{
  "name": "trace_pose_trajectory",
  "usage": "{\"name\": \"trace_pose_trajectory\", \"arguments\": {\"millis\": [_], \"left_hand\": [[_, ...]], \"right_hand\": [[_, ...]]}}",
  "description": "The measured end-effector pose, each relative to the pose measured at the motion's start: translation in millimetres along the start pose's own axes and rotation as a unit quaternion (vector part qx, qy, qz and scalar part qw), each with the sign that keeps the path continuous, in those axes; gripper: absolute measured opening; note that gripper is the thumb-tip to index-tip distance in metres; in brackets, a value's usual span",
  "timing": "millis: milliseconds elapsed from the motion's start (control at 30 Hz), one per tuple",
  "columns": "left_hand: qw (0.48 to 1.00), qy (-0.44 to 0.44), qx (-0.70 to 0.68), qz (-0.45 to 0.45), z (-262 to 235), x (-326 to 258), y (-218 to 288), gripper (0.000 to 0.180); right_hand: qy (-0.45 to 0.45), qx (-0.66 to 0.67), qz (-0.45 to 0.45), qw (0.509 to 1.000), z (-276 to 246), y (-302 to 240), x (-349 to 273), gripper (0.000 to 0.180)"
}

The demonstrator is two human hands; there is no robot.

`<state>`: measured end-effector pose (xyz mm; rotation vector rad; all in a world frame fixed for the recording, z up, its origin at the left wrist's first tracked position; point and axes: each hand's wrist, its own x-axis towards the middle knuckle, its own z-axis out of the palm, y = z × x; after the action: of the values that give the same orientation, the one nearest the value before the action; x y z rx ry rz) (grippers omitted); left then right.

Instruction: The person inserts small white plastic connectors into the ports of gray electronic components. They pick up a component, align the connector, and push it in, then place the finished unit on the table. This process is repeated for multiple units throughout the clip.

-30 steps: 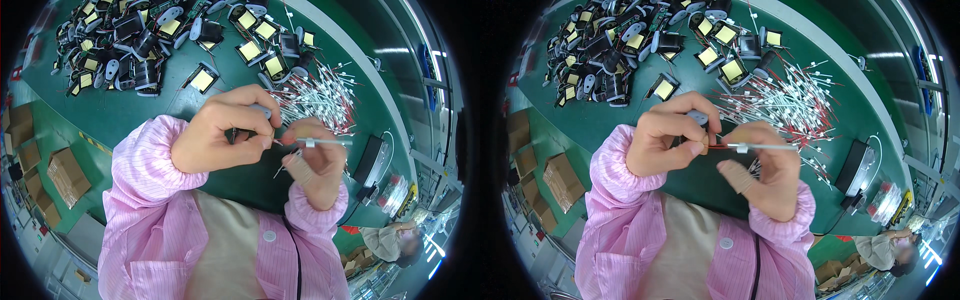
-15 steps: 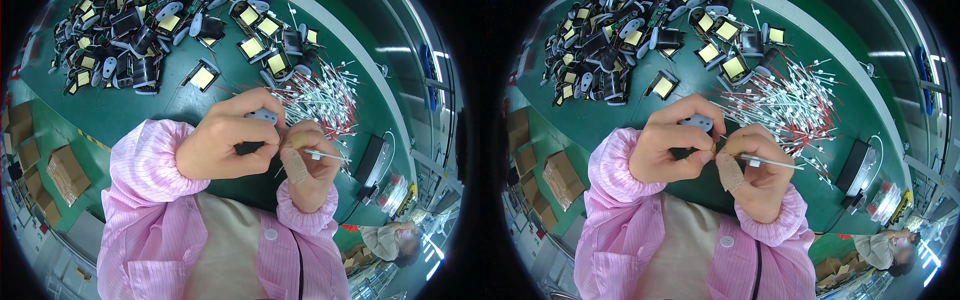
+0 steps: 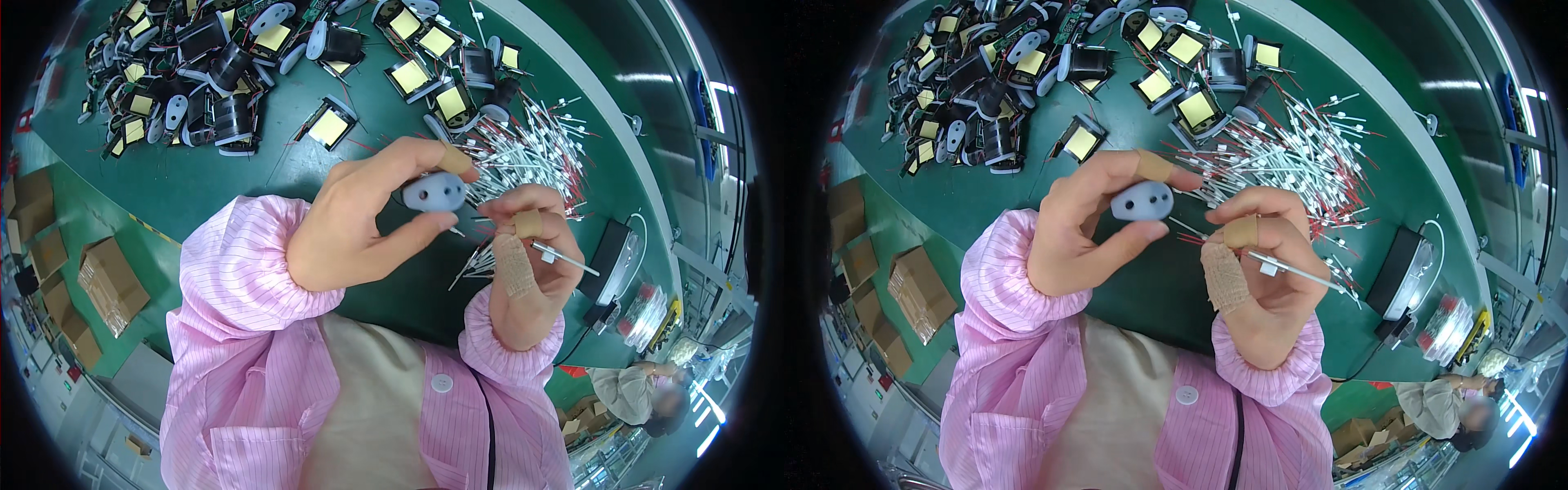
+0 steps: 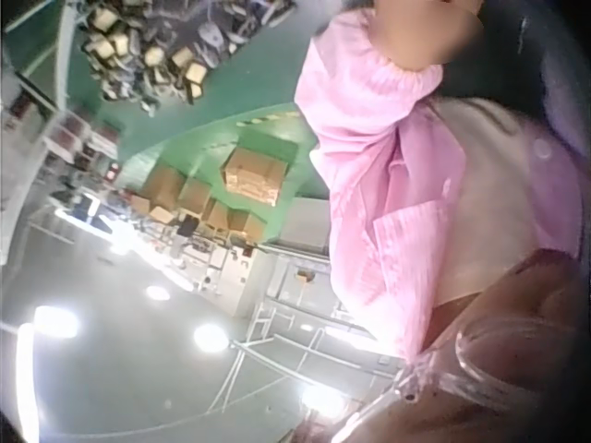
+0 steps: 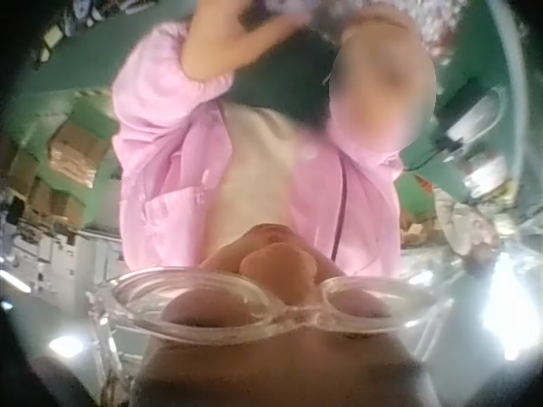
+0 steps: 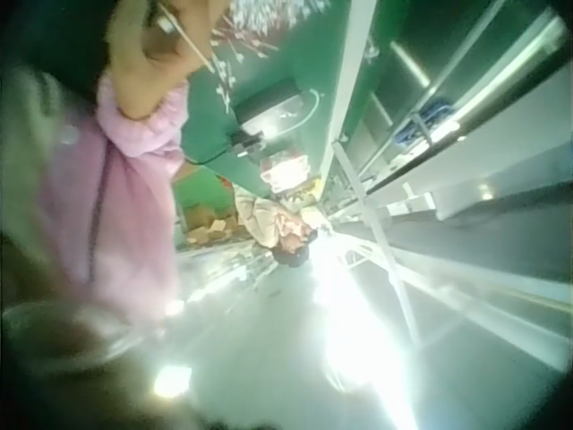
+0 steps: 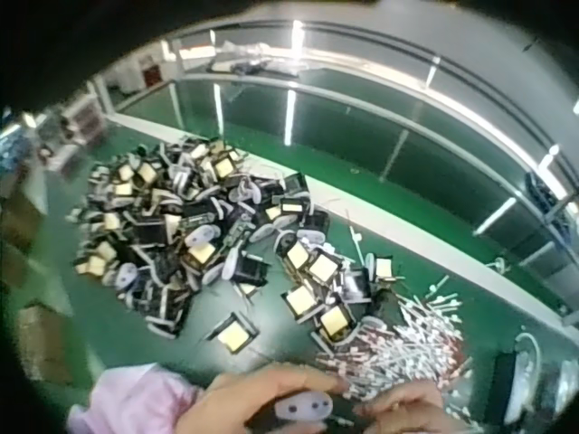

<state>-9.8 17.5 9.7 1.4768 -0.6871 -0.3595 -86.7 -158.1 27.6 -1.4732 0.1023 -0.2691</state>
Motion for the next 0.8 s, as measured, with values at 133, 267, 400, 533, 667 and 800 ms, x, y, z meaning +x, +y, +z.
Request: {"name": "trace_pose_trajectory", "arguments": {"millis": [133,267,400,533,667,800], "left_hand": [[0.999,0.013,0.001,0.035,3.6,-0.2,-0.5,0.042],[0.995,0.007,0.053,0.089,1.3,1.7,-2.5,0.043],[0.994,0.002,0.058,0.098,-0.1,2.5,-2.7,0.044],[0.995,-0.005,0.042,0.096,0.4,2.7,-5.4,0.044],[0.994,-0.019,0.037,0.098,-1.5,2.9,-5.8,0.044],[0.996,-0.028,0.027,0.085,-2.3,3.1,-4.2,0.044]], "right_hand": [[0.014,-0.014,-0.010,1.000,8.4,-7.4,1.2,0.013],[0.001,-0.066,-0.024,0.998,11.6,-14.8,4.3,0.012],[0.010,-0.103,-0.048,0.994,12.7,-12.7,3.7,0.014],[0.004,-0.114,-0.056,0.992,10.8,-15.7,4.9,0.016],[0.002,-0.134,-0.073,0.988,13.0,-14.9,5.6,0.018],[-0.010,-0.185,-0.104,0.977,13.7,-17.1,6.7,0.020]]}}
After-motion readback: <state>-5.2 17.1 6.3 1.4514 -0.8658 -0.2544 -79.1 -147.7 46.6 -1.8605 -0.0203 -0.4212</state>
